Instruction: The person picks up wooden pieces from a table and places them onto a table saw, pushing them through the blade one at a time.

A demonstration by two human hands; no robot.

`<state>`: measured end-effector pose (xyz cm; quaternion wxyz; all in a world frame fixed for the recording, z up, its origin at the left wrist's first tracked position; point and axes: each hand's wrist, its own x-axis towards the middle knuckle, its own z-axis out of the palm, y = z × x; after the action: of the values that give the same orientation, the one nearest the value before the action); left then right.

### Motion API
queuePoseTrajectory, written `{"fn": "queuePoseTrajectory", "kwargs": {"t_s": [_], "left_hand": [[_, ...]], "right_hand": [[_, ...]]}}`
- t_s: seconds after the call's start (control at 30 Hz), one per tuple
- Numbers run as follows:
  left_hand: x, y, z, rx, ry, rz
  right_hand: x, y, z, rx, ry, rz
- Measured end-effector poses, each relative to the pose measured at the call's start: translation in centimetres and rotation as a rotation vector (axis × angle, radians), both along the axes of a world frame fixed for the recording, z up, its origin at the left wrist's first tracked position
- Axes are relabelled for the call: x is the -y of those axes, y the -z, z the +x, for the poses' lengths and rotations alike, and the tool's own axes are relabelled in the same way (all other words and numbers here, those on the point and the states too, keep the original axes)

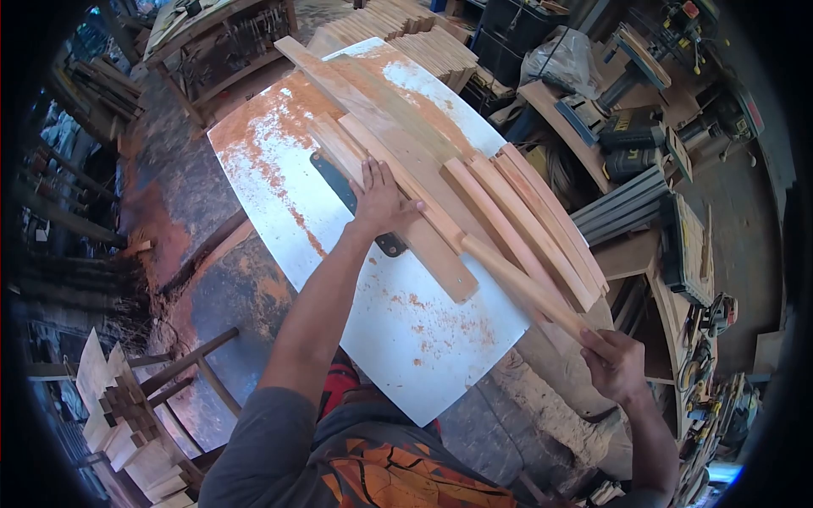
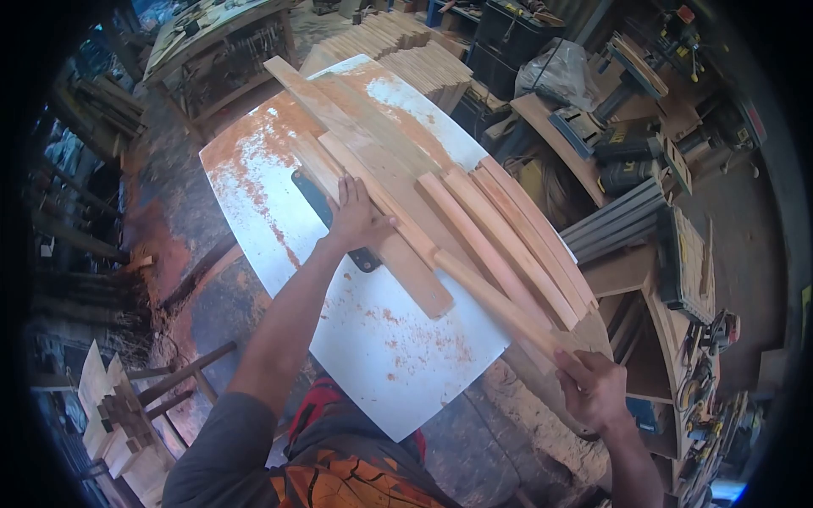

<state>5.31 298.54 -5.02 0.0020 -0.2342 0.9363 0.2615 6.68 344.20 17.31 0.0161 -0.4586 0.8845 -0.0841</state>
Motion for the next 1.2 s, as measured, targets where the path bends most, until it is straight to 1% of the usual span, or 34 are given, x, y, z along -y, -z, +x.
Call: {"fn": "queuePoseTrajectory", "kwargs": {"t_s": [0.5, 0.7, 1.13, 1.2], "left_hand": [[2.1, -0.9, -0.5, 0.054, -0.006, -0.032], [3.1, -1.3, -0.5, 0.041, -0.002, 0.002], [5.4, -0.7, -1.3, 0.032, -0.022, -0.047], [5.9, -0.8, -1.5, 0.065, -0.015, -0.041]], "right_hand": [[1.4, 1.0, -0.6, -0.022, -0.025, 0.003], [2.3, 1.5, -0.8, -0.044, -0.044, -0.022], [4.3, 1.8, -1.0, -0.028, -0.032, -0.015], [4.6, 1.9, -1.1, -0.028, -0.034, -0.018]]}}
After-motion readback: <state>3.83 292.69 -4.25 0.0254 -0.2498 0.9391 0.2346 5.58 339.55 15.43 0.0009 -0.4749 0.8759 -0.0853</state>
